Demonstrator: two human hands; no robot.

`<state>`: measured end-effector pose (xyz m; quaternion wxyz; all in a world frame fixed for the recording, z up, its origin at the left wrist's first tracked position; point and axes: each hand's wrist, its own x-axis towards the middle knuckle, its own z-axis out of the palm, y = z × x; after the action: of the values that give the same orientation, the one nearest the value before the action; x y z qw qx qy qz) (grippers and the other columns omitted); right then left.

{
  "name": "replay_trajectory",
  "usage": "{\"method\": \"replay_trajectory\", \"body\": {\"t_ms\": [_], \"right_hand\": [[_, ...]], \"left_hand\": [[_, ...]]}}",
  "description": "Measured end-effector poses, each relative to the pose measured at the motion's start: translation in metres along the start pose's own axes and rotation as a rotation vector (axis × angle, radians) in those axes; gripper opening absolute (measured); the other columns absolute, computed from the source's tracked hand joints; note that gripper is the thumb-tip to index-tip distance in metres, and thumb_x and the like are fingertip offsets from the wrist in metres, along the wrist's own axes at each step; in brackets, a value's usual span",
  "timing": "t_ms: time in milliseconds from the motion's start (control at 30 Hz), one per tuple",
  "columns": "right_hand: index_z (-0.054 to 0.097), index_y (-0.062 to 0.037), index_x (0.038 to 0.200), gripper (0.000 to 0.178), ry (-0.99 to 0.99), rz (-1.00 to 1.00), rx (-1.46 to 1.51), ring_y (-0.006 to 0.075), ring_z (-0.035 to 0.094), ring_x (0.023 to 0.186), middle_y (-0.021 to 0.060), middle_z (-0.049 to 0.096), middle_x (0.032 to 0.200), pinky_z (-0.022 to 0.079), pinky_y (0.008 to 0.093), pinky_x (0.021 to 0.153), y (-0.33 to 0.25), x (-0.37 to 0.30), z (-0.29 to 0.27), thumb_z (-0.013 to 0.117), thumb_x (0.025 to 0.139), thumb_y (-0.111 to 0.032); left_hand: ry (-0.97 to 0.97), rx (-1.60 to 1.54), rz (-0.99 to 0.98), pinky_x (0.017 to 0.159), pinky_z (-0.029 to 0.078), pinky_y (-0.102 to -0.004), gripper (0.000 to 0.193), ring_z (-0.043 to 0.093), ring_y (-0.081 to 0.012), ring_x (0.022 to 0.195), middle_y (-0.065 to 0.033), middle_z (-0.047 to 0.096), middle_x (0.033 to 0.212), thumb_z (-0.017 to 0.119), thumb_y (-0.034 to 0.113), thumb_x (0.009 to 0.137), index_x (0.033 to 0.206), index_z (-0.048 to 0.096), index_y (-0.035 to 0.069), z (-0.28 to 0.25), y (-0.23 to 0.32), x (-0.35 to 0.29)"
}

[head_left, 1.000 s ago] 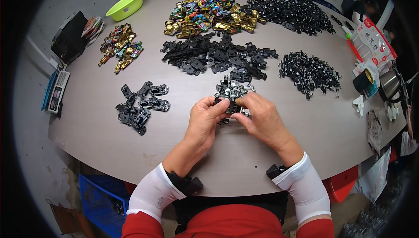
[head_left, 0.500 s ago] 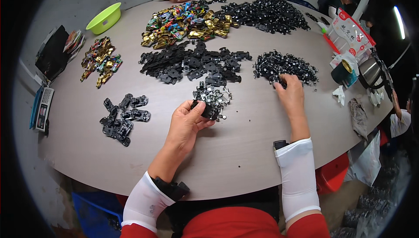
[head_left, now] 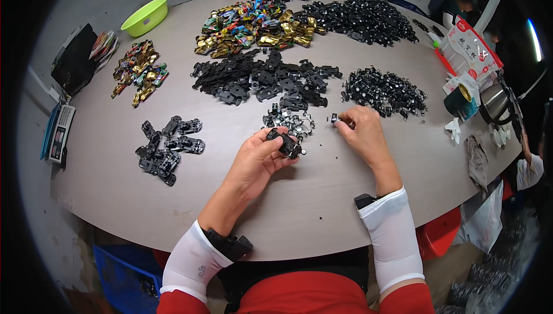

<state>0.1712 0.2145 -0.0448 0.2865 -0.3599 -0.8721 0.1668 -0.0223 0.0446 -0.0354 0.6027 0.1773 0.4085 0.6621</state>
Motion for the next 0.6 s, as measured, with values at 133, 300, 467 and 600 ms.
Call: {"method": "replay_trajectory", "body": {"t_ms": [133, 300, 467, 600], "right_hand": [[0.071, 0.0013, 0.081, 0.02, -0.112, 0.179, 0.322, 0.029, 0.061, 0.066, 0.0132, 0.067, 0.072, 0.039, 0.0346, 0.094, -0.014, -0.001, -0.009, 0.07, 0.081, -0.019], [0.071, 0.0006, 0.079, 0.026, -0.274, 0.27, 0.14, 0.0298, 0.059, 0.059, 0.0149, 0.065, 0.064, 0.038, 0.0382, 0.096, -0.012, -0.001, -0.012, 0.066, 0.082, -0.025], [0.071, -0.0016, 0.077, 0.027, -0.2, 0.245, 0.017, 0.0301, 0.059, 0.06, 0.0139, 0.065, 0.064, 0.037, 0.0392, 0.096, -0.002, -0.001, -0.013, 0.065, 0.082, -0.027], [0.071, -0.002, 0.076, 0.024, -0.197, 0.099, -0.003, 0.0294, 0.06, 0.063, 0.0141, 0.065, 0.065, 0.038, 0.0386, 0.09, -0.011, -0.003, -0.015, 0.065, 0.082, -0.024]], "left_hand": [[-0.009, 0.006, -0.033, 0.082, 0.06, -0.0372, 0.027, 0.068, -0.0238, 0.093, -0.0155, 0.065, 0.107, 0.055, 0.011, 0.097, 0.121, 0.051, -0.001, 0.0, 0.0, 0.0], [-0.017, 0.016, -0.079, 0.077, 0.061, -0.037, 0.026, 0.069, -0.0262, 0.091, -0.0167, 0.065, 0.106, 0.054, 0.013, 0.098, 0.12, 0.051, -0.001, 0.0, 0.001, -0.001], [-0.009, 0.008, -0.071, 0.076, 0.062, -0.0369, 0.028, 0.069, -0.0271, 0.091, -0.0163, 0.065, 0.103, 0.053, 0.014, 0.099, 0.122, 0.049, -0.001, 0.0, 0.0, 0.0], [-0.02, 0.018, -0.065, 0.077, 0.062, -0.0365, 0.027, 0.068, -0.0269, 0.092, -0.0168, 0.064, 0.105, 0.053, 0.014, 0.098, 0.121, 0.05, -0.001, 0.0, 0.0, 0.001]]}}
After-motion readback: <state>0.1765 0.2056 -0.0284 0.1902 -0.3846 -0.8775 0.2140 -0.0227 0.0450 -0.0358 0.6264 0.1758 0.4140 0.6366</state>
